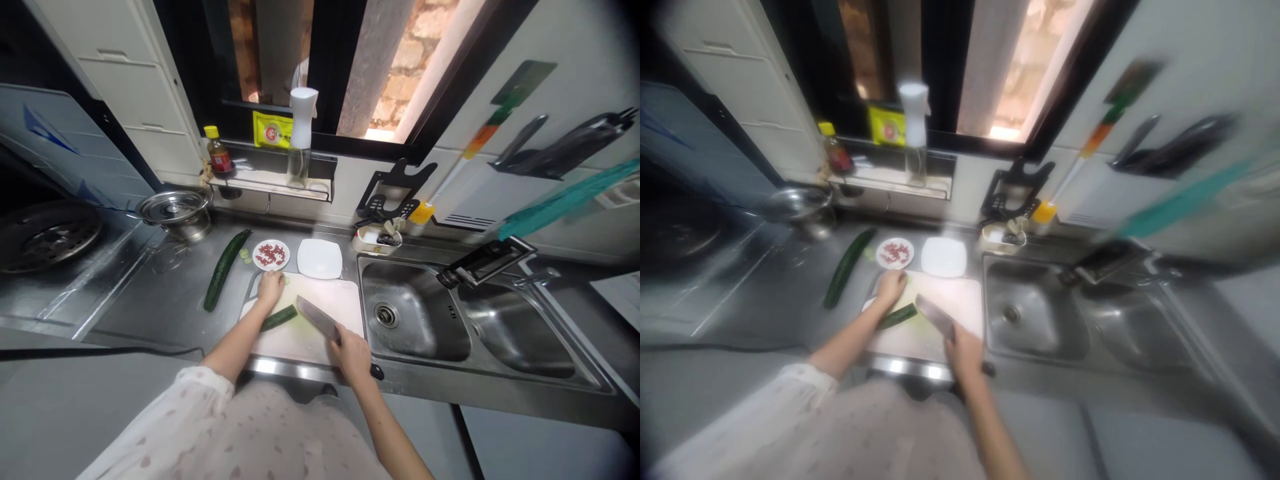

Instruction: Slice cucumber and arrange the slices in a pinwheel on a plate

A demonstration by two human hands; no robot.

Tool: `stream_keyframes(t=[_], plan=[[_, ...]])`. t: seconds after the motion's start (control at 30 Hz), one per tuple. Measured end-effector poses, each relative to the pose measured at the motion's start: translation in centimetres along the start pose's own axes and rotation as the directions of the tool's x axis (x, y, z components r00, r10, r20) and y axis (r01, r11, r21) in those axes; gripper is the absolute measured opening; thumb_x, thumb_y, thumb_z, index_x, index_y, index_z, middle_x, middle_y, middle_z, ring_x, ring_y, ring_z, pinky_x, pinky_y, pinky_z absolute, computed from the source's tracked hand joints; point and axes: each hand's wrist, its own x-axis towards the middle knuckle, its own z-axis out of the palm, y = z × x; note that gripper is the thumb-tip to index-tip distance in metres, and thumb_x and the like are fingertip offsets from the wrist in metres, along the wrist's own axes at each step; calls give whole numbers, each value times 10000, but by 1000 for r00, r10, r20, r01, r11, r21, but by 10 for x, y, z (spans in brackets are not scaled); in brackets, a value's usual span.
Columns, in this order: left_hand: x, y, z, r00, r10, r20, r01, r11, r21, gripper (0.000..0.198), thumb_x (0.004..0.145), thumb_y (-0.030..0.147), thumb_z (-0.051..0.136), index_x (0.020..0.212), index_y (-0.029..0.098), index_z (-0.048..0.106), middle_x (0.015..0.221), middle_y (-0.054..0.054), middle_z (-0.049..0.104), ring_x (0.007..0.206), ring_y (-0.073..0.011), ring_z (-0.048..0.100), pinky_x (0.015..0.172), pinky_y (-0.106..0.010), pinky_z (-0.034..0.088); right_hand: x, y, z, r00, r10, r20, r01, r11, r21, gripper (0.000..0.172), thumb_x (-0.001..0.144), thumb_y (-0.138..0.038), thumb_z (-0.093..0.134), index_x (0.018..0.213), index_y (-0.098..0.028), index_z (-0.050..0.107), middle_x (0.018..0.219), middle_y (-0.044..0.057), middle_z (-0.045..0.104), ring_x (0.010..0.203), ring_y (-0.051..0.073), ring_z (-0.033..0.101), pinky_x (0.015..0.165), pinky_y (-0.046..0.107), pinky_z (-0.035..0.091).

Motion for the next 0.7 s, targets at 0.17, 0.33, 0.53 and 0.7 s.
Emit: stream_keyframes(t=[0.17,0.33,0.53,0.7], plan=[[-2,0,0,998,-29,47,27,999,44,276,863,365,536,979,176,701,1027,-110,641,989,-239,536,849,-314,388,0,-3,0,1000,11,3,-11,999,32,375,869,-295,529,1234,-250,596,980,52,713,937,185,637,750,242,387],[-3,0,0,998,-17,56,14,999,50,274,869,357,534,1007,186,700,1050,-106,635,1014,-241,524,872,-319,382,1,-2,2,1000,8,-1,-8,999,44,377,862,-299,530,1230,-251,598,981,50,711,936,184,636,747,245,386],[-6,0,-2,1000,-13,19,12,1000,26,273,880,368,529,1004,188,693,1030,-105,639,1001,-241,531,868,-321,386,0,-3,-1,1000,20,17,-21,999,49,372,876,-310,509,1232,-247,593,1012,53,709,941,190,639,738,249,389],[-6,-4,-3,999,-37,16,37,999,0,271,871,389,560,1004,190,686,1052,-108,640,1001,-239,539,887,-325,388,0,-4,-3,999,29,39,-31,998,49,339,879,-319,505,1196,-249,603,990,50,709,929,190,639,721,249,385]])
